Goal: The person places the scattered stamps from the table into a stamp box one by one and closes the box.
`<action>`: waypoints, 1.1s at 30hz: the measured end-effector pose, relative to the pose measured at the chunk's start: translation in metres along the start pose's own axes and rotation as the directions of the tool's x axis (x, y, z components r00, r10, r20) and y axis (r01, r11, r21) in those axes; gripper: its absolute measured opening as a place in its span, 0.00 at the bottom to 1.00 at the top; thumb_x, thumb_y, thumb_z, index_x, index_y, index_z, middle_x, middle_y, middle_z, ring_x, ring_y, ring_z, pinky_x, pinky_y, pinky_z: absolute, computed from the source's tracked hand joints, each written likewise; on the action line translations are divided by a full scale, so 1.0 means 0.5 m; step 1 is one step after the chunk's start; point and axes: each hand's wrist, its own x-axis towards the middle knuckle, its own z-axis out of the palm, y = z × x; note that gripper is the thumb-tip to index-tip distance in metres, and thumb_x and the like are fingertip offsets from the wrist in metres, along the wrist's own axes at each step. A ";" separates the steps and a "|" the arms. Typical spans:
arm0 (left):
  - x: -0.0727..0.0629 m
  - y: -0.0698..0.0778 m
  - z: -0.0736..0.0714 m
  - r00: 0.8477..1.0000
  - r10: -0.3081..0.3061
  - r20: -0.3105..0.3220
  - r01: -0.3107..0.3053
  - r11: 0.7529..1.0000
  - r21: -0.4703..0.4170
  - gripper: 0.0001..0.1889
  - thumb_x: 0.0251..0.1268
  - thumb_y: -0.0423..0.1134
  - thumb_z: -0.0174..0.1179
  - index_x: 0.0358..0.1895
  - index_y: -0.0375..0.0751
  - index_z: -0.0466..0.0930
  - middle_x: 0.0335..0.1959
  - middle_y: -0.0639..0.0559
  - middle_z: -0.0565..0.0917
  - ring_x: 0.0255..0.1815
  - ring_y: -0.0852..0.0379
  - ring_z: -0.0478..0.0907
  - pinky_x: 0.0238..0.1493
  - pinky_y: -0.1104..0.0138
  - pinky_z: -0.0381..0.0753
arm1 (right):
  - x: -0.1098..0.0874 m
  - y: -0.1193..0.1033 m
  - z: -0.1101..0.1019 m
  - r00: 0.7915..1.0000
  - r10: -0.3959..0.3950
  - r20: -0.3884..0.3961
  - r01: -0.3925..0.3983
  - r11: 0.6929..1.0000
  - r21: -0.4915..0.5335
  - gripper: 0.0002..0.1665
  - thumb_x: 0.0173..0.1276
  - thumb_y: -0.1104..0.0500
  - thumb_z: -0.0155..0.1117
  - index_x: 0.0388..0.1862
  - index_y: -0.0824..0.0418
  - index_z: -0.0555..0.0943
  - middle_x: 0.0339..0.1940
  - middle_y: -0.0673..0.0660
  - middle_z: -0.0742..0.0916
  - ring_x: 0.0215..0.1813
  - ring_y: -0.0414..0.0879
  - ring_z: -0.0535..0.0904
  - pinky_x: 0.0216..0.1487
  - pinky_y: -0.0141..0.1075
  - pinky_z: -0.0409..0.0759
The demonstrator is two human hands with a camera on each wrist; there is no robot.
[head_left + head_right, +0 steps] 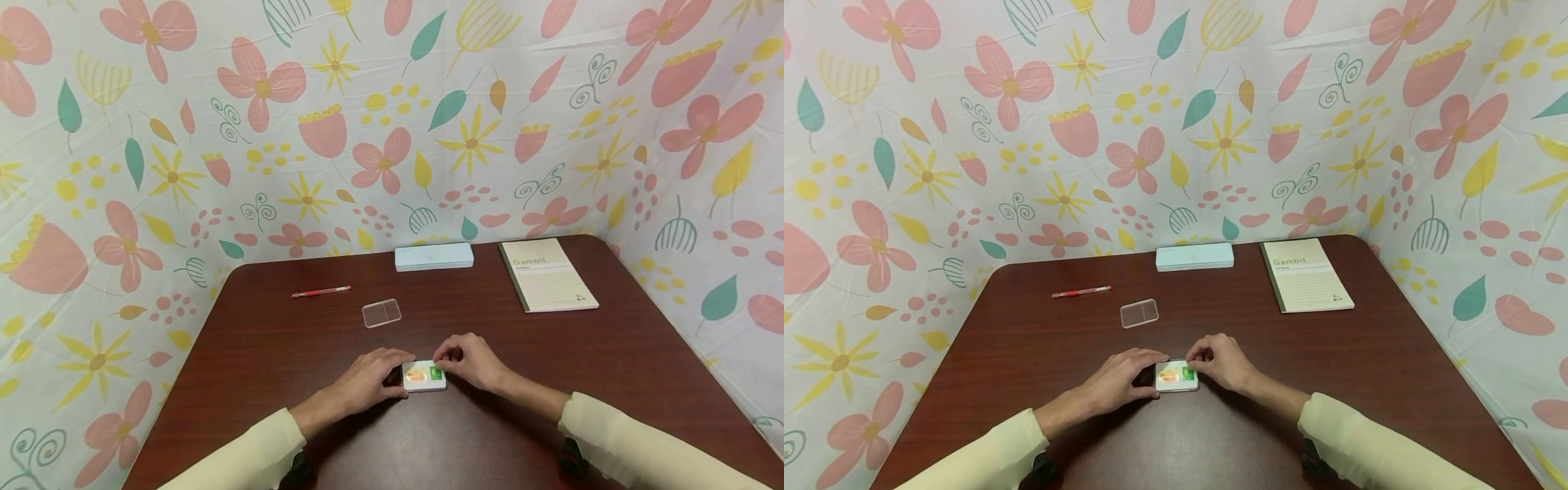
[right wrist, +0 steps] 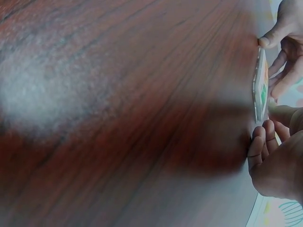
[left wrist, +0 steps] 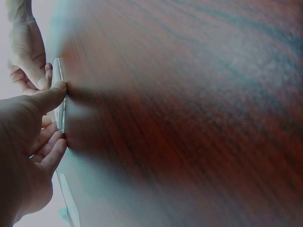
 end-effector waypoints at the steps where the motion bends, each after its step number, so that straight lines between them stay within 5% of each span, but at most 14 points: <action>1: 0.000 0.001 0.000 1.000 -0.003 0.004 0.003 1.000 0.001 0.33 0.68 0.50 0.75 0.73 0.45 0.78 0.68 0.53 0.82 0.68 0.55 0.78 0.65 0.54 0.79 | 0.000 0.000 -0.002 1.000 0.000 0.002 0.000 1.000 0.003 0.04 0.68 0.67 0.76 0.37 0.59 0.90 0.31 0.46 0.84 0.32 0.39 0.76 0.34 0.31 0.75; 14: 0.001 -0.004 -0.005 0.999 0.018 0.033 -0.018 1.000 0.004 0.35 0.67 0.50 0.76 0.75 0.44 0.76 0.70 0.52 0.80 0.70 0.54 0.76 0.66 0.54 0.78 | 0.006 0.003 -0.018 1.000 0.012 -0.004 -0.012 1.000 0.016 0.07 0.70 0.65 0.76 0.46 0.61 0.89 0.36 0.48 0.86 0.36 0.41 0.78 0.36 0.33 0.77; 21: 0.000 -0.008 -0.020 1.000 0.001 0.028 -0.001 1.000 -0.008 0.37 0.68 0.53 0.75 0.75 0.43 0.75 0.71 0.51 0.80 0.70 0.54 0.76 0.68 0.54 0.77 | 0.017 0.005 -0.026 0.999 0.047 0.009 -0.047 0.999 0.012 0.22 0.72 0.61 0.75 0.62 0.65 0.85 0.55 0.59 0.90 0.55 0.53 0.85 0.55 0.49 0.83; 26: -0.001 -0.024 -0.040 1.000 -0.012 -0.006 0.012 1.000 -0.017 0.37 0.70 0.52 0.73 0.77 0.41 0.74 0.73 0.49 0.79 0.71 0.52 0.77 0.68 0.54 0.77 | 0.031 0.003 -0.033 0.999 0.037 0.017 -0.037 0.999 -0.022 0.33 0.72 0.59 0.76 0.72 0.67 0.78 0.68 0.64 0.84 0.70 0.60 0.79 0.68 0.59 0.75; 33: 0.002 -0.056 -0.074 0.994 -0.028 -0.102 0.025 0.999 -0.024 0.41 0.68 0.47 0.75 0.80 0.41 0.69 0.76 0.46 0.76 0.70 0.50 0.79 0.65 0.52 0.80 | 0.061 -0.002 -0.036 0.999 -0.012 0.052 0.014 0.999 -0.038 0.43 0.70 0.58 0.78 0.80 0.65 0.71 0.76 0.64 0.78 0.76 0.60 0.74 0.71 0.58 0.73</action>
